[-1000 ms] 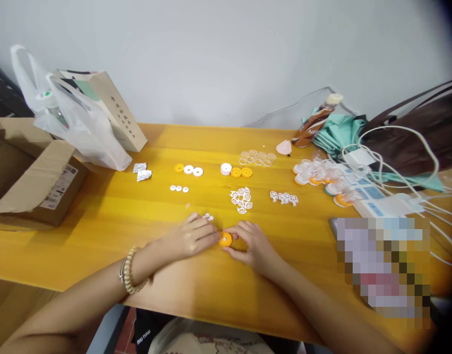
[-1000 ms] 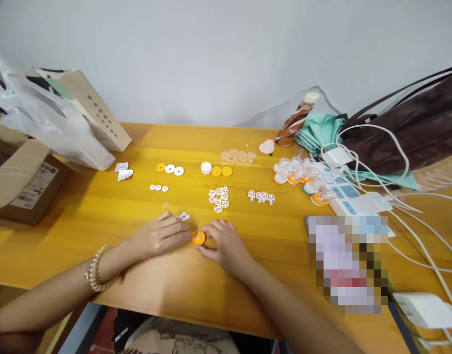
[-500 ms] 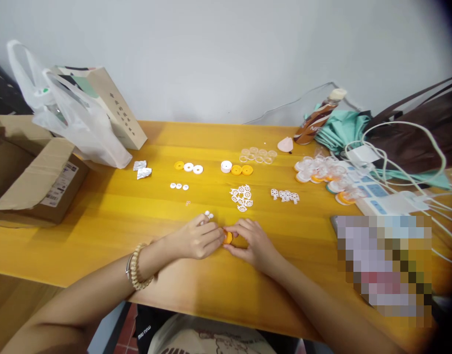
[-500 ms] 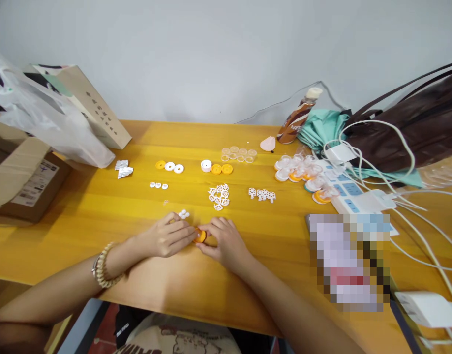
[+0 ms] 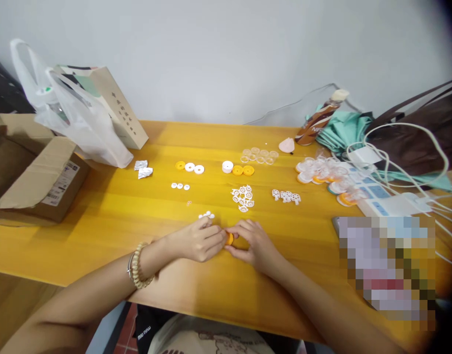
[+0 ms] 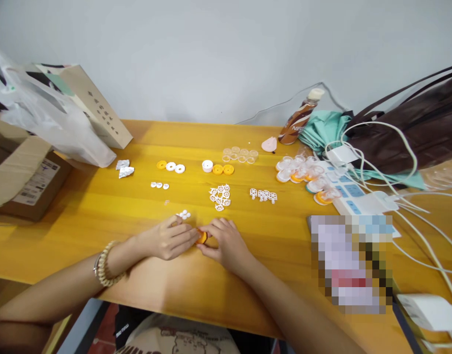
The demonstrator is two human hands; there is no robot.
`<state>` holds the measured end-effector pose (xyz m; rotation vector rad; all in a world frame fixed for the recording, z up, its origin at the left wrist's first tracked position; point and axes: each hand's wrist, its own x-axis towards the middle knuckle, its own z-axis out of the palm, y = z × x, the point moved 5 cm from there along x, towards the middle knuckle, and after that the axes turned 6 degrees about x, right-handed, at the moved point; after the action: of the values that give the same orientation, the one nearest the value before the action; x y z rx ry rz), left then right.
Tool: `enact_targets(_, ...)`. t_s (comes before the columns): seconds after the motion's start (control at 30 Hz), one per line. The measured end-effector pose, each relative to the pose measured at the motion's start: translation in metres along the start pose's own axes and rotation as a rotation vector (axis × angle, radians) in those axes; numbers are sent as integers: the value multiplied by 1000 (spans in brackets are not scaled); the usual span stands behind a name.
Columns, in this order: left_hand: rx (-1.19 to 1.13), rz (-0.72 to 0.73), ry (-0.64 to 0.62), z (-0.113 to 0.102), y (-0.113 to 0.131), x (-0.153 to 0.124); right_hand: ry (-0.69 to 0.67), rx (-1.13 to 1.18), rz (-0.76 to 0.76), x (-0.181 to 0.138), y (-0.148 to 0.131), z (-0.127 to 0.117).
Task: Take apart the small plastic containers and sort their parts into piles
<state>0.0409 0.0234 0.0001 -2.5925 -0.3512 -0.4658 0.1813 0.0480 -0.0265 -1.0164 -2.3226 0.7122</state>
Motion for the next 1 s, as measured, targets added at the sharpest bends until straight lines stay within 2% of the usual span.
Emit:
enact_targets(0.5, -83, -120, 41, 0, -5, 3, 4, 11, 12, 0, 0, 0)
enact_targets(0.63, -145, -204, 45, -2, -13, 1, -4, 8, 18, 1, 0, 0)
enact_targets(0.8, -129, -398, 38, -2, -49, -24, -25, 33, 48, 1, 1, 0)
enact_targets(0.9, -70, -547, -68, -2, -81, -50, 15, 62, 72, 0, 3, -1)
enact_targets(1.0, -122, -589, -212, 1, -100, -69, 75, 86, 80, -1, 5, -2)
